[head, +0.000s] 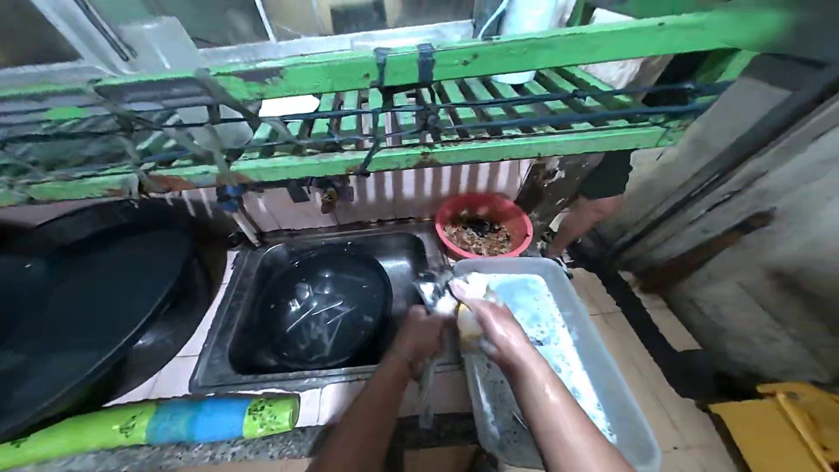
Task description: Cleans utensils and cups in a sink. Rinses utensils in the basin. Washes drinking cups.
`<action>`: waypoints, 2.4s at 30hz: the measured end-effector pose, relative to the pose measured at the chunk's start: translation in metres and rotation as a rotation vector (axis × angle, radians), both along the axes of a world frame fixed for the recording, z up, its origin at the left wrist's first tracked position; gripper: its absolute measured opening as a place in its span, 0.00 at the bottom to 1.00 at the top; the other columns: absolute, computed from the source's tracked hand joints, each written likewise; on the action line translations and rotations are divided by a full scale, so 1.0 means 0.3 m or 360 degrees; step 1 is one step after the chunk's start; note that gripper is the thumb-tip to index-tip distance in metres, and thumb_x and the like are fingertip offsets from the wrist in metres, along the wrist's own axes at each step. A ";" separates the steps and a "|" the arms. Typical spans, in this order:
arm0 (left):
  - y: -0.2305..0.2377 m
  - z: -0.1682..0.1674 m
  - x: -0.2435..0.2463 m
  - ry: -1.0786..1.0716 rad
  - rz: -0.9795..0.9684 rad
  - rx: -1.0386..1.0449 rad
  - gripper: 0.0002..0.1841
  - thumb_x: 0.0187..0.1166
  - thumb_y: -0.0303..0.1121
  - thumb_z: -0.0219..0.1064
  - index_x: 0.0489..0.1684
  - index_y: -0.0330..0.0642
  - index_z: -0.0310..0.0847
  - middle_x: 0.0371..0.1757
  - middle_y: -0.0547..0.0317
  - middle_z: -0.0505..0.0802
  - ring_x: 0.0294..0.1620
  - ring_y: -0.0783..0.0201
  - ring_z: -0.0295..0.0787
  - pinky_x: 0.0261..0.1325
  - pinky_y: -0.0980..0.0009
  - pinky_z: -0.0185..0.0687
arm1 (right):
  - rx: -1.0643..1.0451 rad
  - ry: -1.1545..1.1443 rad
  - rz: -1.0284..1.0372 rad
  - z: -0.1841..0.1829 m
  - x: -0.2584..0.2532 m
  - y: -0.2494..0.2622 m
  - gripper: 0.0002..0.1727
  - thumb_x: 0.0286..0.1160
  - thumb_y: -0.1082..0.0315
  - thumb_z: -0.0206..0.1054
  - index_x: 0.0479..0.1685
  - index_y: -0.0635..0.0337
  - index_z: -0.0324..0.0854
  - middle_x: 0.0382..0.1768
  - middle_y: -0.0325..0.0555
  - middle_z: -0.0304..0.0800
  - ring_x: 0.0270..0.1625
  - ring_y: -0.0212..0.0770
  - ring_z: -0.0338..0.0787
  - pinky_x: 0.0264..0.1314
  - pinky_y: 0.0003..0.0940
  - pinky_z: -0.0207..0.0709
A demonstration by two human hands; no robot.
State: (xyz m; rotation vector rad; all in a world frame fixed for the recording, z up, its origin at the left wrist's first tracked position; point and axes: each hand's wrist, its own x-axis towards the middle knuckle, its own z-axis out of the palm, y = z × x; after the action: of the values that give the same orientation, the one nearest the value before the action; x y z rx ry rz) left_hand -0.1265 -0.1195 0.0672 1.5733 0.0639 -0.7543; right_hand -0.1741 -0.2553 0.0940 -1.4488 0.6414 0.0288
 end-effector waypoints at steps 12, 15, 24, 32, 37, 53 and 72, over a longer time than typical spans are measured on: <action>0.123 -0.044 0.003 -0.0143 -0.0011 0.0223 0.11 0.91 0.31 0.56 0.41 0.33 0.79 0.21 0.60 0.79 0.18 0.69 0.73 0.25 0.71 0.74 | 0.0229 0.0058 -0.0499 -0.084 0.122 0.214 0.25 0.78 0.53 0.73 0.66 0.59 0.79 0.41 0.53 0.89 0.37 0.46 0.90 0.40 0.47 0.86; 0.171 -0.053 -0.008 -0.0231 -0.0069 0.0359 0.16 0.90 0.38 0.60 0.39 0.33 0.83 0.24 0.57 0.82 0.23 0.65 0.77 0.32 0.66 0.78 | 0.0289 -0.0051 -0.0790 -0.106 0.167 0.250 0.26 0.82 0.48 0.69 0.65 0.60 0.79 0.44 0.51 0.87 0.42 0.44 0.88 0.45 0.47 0.84; 0.307 -0.063 -0.006 0.0308 0.0070 -0.0508 0.15 0.96 0.39 0.52 0.53 0.33 0.75 0.25 0.56 0.86 0.14 0.69 0.78 0.19 0.75 0.79 | 0.0644 -0.0265 -0.0546 -0.170 0.181 0.306 0.16 0.82 0.59 0.68 0.60 0.57 0.81 0.40 0.46 0.90 0.38 0.39 0.90 0.38 0.41 0.87; 0.326 -0.026 -0.030 -0.0643 -0.0420 0.0892 0.16 0.88 0.38 0.59 0.63 0.40 0.85 0.51 0.46 0.94 0.53 0.52 0.93 0.60 0.52 0.86 | 0.0417 -0.0302 -0.0454 -0.195 0.176 0.357 0.23 0.87 0.43 0.59 0.59 0.53 0.79 0.34 0.41 0.85 0.31 0.35 0.86 0.31 0.37 0.84; 0.329 -0.012 -0.082 -0.0829 -0.0649 0.1395 0.19 0.90 0.35 0.54 0.74 0.44 0.80 0.62 0.43 0.92 0.62 0.42 0.91 0.62 0.42 0.84 | 0.0003 -0.0017 -0.0396 -0.147 0.192 0.373 0.25 0.82 0.47 0.67 0.65 0.57 0.81 0.42 0.46 0.89 0.38 0.39 0.88 0.41 0.41 0.84; 0.458 -0.150 -0.050 -0.0267 -0.0204 0.0506 0.15 0.90 0.39 0.59 0.57 0.36 0.83 0.36 0.52 0.88 0.33 0.59 0.86 0.44 0.58 0.85 | 0.0186 -0.0021 -0.0430 -0.206 0.199 0.435 0.24 0.79 0.53 0.72 0.65 0.59 0.78 0.43 0.50 0.88 0.40 0.43 0.88 0.41 0.45 0.85; 0.519 -0.170 0.005 -0.0340 0.0115 0.0585 0.14 0.87 0.32 0.64 0.63 0.34 0.83 0.50 0.46 0.96 0.43 0.55 0.95 0.54 0.54 0.91 | -0.0145 0.0231 0.0022 -0.223 0.145 0.490 0.21 0.85 0.55 0.66 0.64 0.62 0.81 0.38 0.52 0.90 0.33 0.44 0.89 0.36 0.44 0.87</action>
State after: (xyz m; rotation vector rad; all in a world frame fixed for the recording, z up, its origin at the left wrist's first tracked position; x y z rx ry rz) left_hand -0.1251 0.0361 0.0163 1.9828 0.1069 -0.5335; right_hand -0.1306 -0.1082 0.0272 -1.5492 0.7591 0.1176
